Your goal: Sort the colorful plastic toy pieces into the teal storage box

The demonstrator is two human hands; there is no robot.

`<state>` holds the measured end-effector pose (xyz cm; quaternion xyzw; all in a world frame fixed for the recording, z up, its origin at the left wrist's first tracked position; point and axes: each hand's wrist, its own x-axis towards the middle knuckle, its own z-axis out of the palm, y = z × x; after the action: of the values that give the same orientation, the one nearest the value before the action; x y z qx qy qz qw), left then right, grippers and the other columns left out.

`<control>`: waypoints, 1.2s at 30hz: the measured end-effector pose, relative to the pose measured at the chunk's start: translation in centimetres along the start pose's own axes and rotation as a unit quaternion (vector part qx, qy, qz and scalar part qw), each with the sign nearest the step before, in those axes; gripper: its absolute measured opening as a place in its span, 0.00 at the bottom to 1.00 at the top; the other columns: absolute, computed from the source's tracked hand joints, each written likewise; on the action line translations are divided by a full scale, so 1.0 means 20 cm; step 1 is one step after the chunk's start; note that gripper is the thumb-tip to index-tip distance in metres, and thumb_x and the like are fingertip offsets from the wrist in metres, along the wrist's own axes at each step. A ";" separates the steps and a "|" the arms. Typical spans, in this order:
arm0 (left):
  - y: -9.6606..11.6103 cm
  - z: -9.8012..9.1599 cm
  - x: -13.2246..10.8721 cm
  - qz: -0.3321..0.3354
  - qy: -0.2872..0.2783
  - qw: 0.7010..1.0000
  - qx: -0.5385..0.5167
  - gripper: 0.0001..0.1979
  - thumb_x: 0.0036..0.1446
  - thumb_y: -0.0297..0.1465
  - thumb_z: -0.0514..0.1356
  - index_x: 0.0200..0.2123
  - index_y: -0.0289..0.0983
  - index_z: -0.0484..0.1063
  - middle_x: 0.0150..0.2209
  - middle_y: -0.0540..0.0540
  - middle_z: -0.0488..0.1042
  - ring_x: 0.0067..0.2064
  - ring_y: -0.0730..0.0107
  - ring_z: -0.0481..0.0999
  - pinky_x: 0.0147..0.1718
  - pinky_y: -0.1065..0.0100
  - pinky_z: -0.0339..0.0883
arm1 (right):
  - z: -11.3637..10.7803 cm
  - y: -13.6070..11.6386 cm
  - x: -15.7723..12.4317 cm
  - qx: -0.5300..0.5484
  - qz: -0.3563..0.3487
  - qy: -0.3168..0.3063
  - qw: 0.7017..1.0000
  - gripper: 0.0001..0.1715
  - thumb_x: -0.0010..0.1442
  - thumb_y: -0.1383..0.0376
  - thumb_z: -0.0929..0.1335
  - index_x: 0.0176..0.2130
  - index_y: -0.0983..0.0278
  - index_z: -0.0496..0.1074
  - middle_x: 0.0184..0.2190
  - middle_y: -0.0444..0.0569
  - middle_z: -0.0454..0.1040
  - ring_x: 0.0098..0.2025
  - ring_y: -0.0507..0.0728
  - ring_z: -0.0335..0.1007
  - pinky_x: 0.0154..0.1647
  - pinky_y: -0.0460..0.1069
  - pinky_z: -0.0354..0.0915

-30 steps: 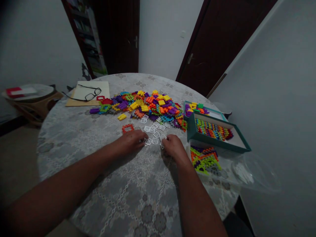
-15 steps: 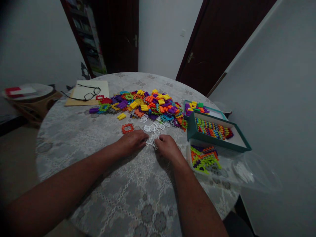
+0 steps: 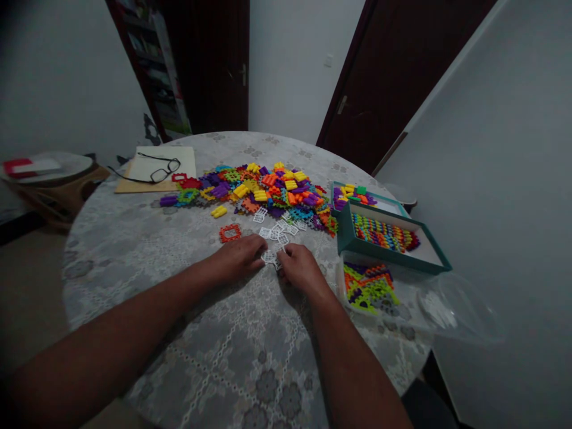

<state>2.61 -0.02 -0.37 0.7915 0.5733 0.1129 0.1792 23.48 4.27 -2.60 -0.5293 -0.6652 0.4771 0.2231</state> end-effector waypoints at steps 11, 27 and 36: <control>-0.08 0.06 0.05 -0.014 0.014 0.999 -0.050 0.10 0.66 0.36 0.56 0.48 0.42 0.67 0.41 0.44 0.80 0.41 0.56 0.79 0.39 0.61 0.66 | -0.01 -0.08 -0.02 -0.128 -0.128 0.005 0.983 0.12 0.65 0.66 0.69 0.29 0.60 0.66 0.25 0.40 0.70 0.30 0.52 0.66 0.29 0.45 0.53; -0.20 0.10 0.12 0.064 0.012 0.997 -0.035 0.17 0.63 0.48 0.57 0.42 0.43 0.76 0.45 0.40 0.80 0.49 0.46 0.77 0.52 0.52 0.72 | -0.93 -0.04 -0.51 -0.214 -0.090 0.353 0.906 0.15 0.70 0.56 0.66 0.33 0.60 0.69 0.29 0.44 0.71 0.32 0.55 0.64 0.34 0.49 0.55; -0.26 0.15 0.12 0.038 0.031 0.998 -0.043 0.18 0.64 0.48 0.57 0.52 0.47 0.72 0.49 0.41 0.81 0.49 0.44 0.80 0.50 0.48 0.74 | -1.42 0.37 -0.76 -0.428 0.111 0.451 0.775 0.15 0.69 0.60 0.65 0.36 0.63 0.77 0.36 0.56 0.82 0.35 0.58 0.71 0.38 0.50 0.56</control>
<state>-0.02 3.26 -5.37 0.8006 0.5424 0.1684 0.1908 55.10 1.43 6.72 -0.7948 -0.5606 -0.1290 0.1931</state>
